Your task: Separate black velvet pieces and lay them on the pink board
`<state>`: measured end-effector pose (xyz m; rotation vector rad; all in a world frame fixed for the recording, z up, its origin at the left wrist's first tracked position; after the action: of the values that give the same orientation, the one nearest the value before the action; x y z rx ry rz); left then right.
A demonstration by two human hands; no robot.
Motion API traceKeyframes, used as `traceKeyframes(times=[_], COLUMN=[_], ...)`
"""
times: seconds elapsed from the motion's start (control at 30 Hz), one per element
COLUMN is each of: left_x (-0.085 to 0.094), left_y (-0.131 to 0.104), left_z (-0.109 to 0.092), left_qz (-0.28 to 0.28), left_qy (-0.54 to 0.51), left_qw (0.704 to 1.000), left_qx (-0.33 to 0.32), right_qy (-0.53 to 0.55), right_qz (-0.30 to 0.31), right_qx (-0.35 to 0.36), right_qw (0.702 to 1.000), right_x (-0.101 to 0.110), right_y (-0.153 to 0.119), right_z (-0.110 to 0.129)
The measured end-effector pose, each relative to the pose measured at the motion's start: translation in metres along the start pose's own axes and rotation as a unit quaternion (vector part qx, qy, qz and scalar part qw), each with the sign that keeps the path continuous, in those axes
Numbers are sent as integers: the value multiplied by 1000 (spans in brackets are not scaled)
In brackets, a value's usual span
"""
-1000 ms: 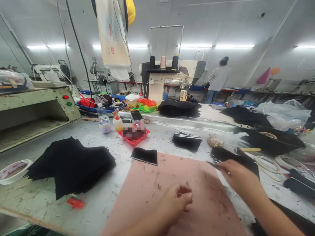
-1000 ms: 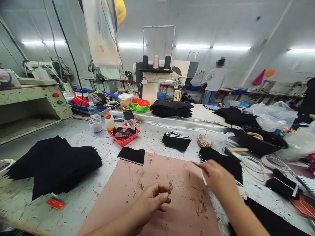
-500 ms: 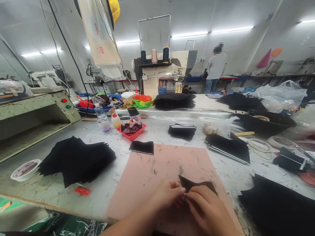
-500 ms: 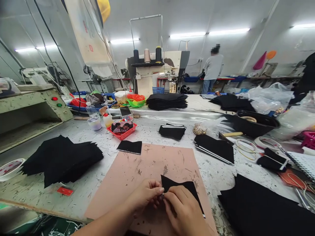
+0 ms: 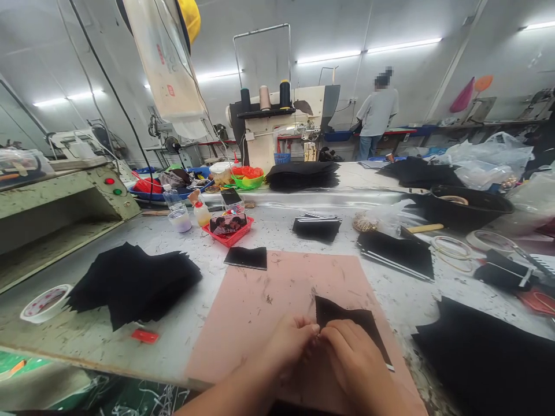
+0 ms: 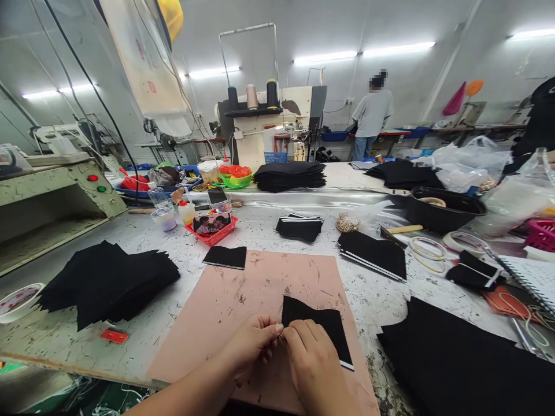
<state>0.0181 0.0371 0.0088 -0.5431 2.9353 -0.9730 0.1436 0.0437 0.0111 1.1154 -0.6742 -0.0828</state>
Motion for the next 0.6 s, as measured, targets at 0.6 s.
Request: traceKeyframes(times=[0.6], left_x=[-7], left_y=[-6], left_z=[-12], left_qz=[21], left_qy=[-43], left_qw=[999], left_qx=[-2], right_qy=[40], right_qz=[-47], right_qx=[-90], right_qw=[994], right_x=[3], right_y=[-3], right_z=[-10])
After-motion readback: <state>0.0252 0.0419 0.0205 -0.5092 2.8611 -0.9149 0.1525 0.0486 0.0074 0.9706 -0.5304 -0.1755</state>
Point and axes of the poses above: each hand's wrist, its own y-axis towards the middle knuckle, its own x-axis out of the back of the hand, z = x × y, the point moved 2 cm from there along y, towards the middle knuckle, and after that the axes turned 14 degrees about -z, right-handed, at the moved point
